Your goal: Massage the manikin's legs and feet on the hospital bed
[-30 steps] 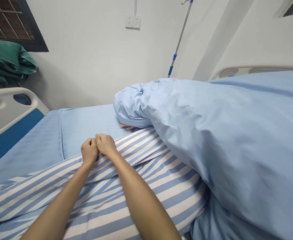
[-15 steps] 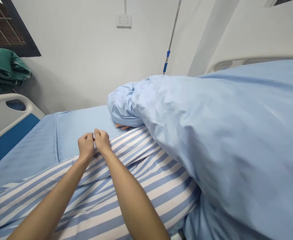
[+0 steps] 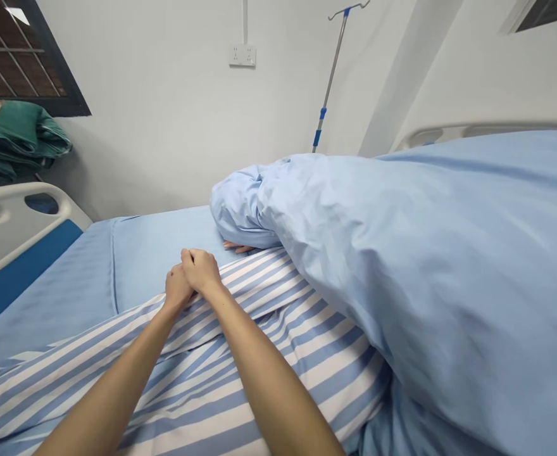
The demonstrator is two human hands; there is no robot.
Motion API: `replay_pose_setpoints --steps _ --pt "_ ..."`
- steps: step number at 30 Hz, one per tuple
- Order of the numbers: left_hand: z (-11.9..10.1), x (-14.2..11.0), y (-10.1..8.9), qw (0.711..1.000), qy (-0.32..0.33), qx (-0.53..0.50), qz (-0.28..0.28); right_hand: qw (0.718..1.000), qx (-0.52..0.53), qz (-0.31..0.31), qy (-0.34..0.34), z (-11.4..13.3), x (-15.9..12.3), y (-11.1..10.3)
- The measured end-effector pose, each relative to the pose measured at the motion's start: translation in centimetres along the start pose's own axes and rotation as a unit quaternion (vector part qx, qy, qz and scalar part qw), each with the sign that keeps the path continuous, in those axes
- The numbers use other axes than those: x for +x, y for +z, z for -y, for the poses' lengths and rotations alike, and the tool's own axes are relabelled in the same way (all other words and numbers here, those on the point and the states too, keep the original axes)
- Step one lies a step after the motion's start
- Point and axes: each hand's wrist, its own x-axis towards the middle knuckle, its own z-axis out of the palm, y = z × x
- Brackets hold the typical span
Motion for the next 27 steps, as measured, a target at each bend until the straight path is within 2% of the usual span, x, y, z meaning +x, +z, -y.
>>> replay_pose_setpoints --steps 3,5,11,15,18,20,23,25,27 --pt "-0.2 -0.3 0.0 1.0 0.011 0.008 -0.006 0.998 -0.044 0.028 -0.038 0.5 0.8 -1.0" --pt "-0.2 -0.5 0.0 1.0 0.014 -0.003 -0.011 0.997 -0.059 0.029 -0.049 0.1 1.0 -1.3" --pt "-0.2 -0.6 0.3 0.999 0.018 -0.023 -0.042 0.995 -0.094 0.021 0.01 -3.5 -0.3 -0.2" --pt "-1.0 -0.7 0.0 0.997 0.022 -0.051 -0.046 1.0 -0.014 -0.015 0.001 -4.3 -0.3 -0.1" --pt "-3.1 -1.0 -0.8 0.988 0.006 -0.146 -0.052 0.996 0.084 -0.04 0.011 -4.4 0.3 -0.5" --pt "-4.9 -1.2 -1.2 0.967 -0.001 -0.243 -0.071 0.979 0.193 -0.044 0.045 -4.5 0.8 -0.8" --pt "-6.9 -1.6 -0.9 0.94 0.006 -0.323 -0.11 0.919 0.368 -0.031 0.141 -4.7 1.4 -1.3" --pt "-7.1 -1.7 0.2 0.945 0.001 -0.302 -0.125 0.883 0.432 -0.022 0.182 -4.8 1.6 -1.5" --pt "-6.7 -1.9 1.5 0.962 -0.008 -0.239 -0.13 0.877 0.446 -0.039 0.178 -5.0 1.7 -1.6"
